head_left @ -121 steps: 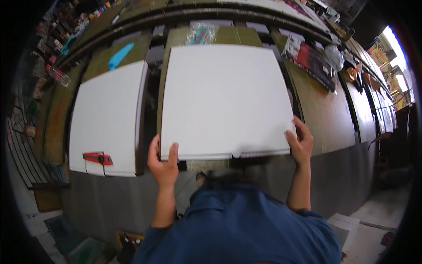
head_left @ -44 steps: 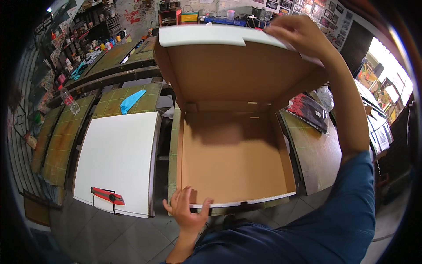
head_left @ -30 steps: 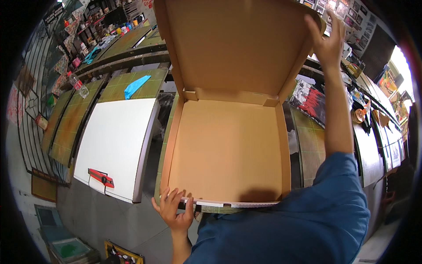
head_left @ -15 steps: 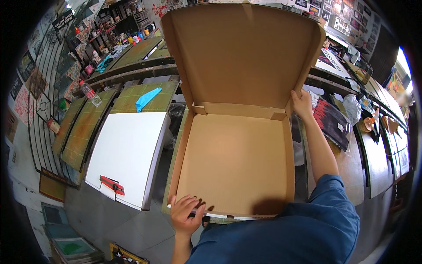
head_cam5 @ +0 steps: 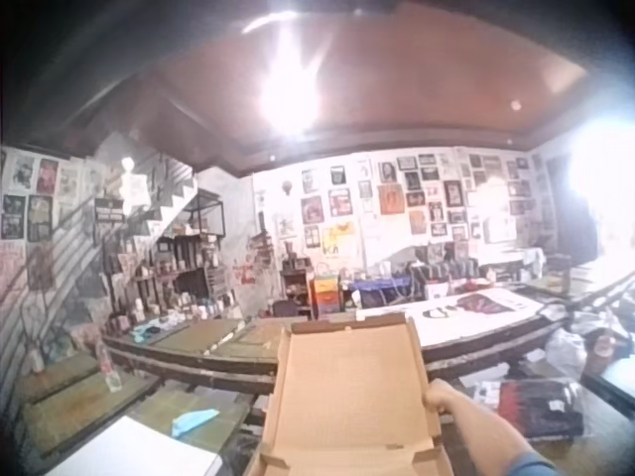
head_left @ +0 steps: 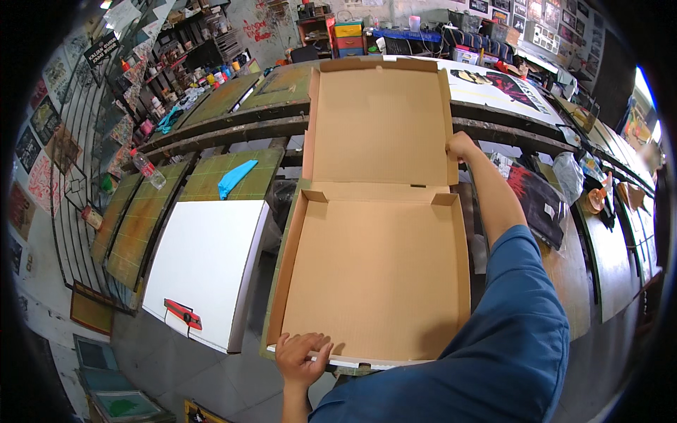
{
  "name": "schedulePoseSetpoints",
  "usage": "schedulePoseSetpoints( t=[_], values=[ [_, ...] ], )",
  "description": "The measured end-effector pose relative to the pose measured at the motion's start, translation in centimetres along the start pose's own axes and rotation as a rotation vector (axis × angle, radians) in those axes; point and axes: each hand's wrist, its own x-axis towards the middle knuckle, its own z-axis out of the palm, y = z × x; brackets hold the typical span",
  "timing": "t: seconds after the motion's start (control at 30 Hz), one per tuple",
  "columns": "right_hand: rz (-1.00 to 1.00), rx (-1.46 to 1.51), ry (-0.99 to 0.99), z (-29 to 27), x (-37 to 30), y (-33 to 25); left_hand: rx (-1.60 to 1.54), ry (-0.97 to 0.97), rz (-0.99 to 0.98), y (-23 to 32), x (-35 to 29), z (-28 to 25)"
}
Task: The person folds a black t-shirt with a red graphic, places it into a clear plastic bag, and then puts the bagged shirt into a white cardboard box. The person also handles a small card and places it inside the box before closing the lid.
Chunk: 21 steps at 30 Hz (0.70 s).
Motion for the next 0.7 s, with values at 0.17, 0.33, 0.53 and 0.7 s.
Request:
schedulePoseSetpoints(
  t=[0.17, 0.33, 0.53, 0.7],
  values=[
    [-0.108, -0.239, 0.02, 2.5, -0.3, -1.3, 0.081, 0.046, 0.112, -0.2, -0.2, -0.6],
    [0.131, -0.048, 0.109, 1.8, -2.0, 2.1, 0.018, 0.024, 0.174, -0.8, 0.5, -0.2],
    [-0.234, 0.013, 0.529, 1.2, -19.6, -5.1, -0.082, 0.015, 0.155, -1.6, -0.4, -0.7],
    [-0.306, 0.217, 0.41, 2.1, -39.9, -7.7, -0.206, -0.038, 0.266, -2.9, -1.2, -0.6]
  ],
)
